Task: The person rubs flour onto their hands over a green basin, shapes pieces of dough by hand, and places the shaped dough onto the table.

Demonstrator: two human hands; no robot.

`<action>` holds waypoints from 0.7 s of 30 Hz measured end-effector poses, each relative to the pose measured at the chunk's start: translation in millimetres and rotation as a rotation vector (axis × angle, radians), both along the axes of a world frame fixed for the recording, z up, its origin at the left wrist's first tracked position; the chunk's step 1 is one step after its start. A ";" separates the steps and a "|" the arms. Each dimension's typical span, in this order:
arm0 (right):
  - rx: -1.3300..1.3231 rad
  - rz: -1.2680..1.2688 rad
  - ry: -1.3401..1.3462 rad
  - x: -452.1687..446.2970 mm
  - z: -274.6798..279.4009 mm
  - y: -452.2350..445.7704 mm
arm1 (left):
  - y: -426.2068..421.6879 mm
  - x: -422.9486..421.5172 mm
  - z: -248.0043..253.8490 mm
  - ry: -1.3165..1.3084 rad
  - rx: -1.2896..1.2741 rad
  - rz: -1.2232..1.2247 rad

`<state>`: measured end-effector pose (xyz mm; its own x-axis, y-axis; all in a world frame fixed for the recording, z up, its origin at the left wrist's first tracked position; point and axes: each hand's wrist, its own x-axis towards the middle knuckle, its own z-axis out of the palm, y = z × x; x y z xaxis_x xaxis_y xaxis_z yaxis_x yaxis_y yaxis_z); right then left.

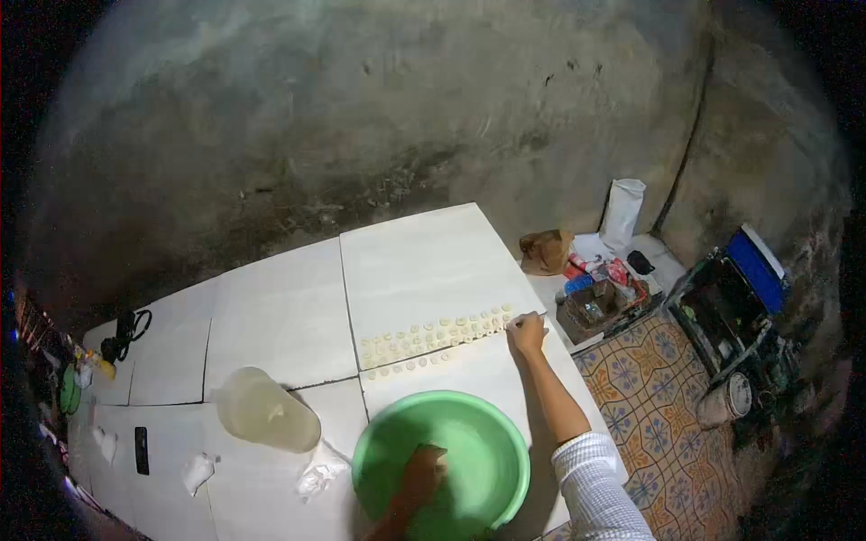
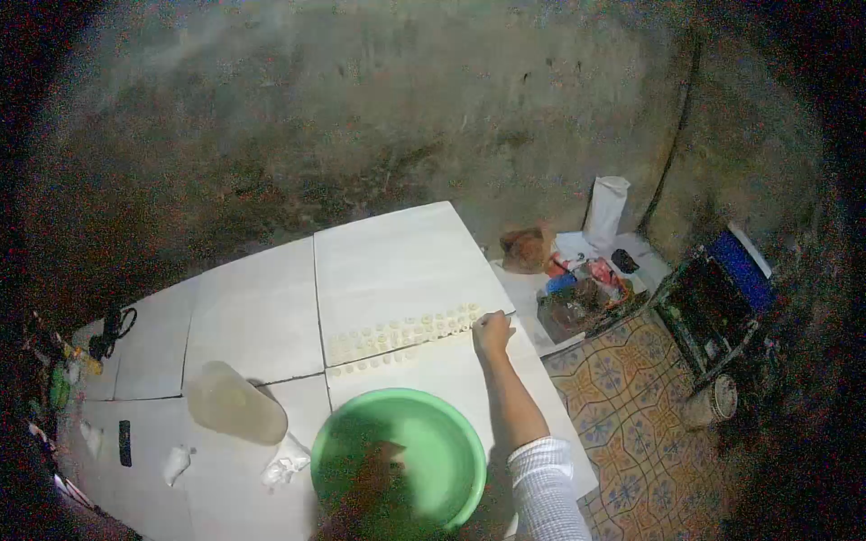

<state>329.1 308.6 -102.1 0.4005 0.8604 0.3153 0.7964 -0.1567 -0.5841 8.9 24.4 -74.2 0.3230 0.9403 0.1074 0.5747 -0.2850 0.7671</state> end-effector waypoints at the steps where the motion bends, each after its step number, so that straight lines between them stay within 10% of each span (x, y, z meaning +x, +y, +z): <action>1: 0.019 -0.058 -0.058 2.2 -13.3 8.3 | 0.7 -0.8 -7.5 0.001 -0.001 0.001; 10: 0.032 -0.126 0.098 2.1 10.0 -13.4 | 1.1 -6.9 -61.3 -0.260 -0.036 -0.012; 13: 0.123 -0.060 0.258 1.2 28.7 -43.2 | 4.0 -4.7 -33.8 0.251 0.349 -0.074; 16: 0.287 -0.049 0.321 -10.0 44.8 -76.0 | 6.1 0.2 -16.3 0.471 0.158 -0.040; 21: 0.410 0.295 0.445 -50.8 99.8 -160.7 | 1.2 -10.2 2.7 0.212 0.241 -0.069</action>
<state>278.3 147.9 -2.2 0.3342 0.7997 0.4987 0.4413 0.3348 -0.8326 -1.3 25.6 -71.5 0.4244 0.8710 0.2473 0.6875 -0.4877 0.5379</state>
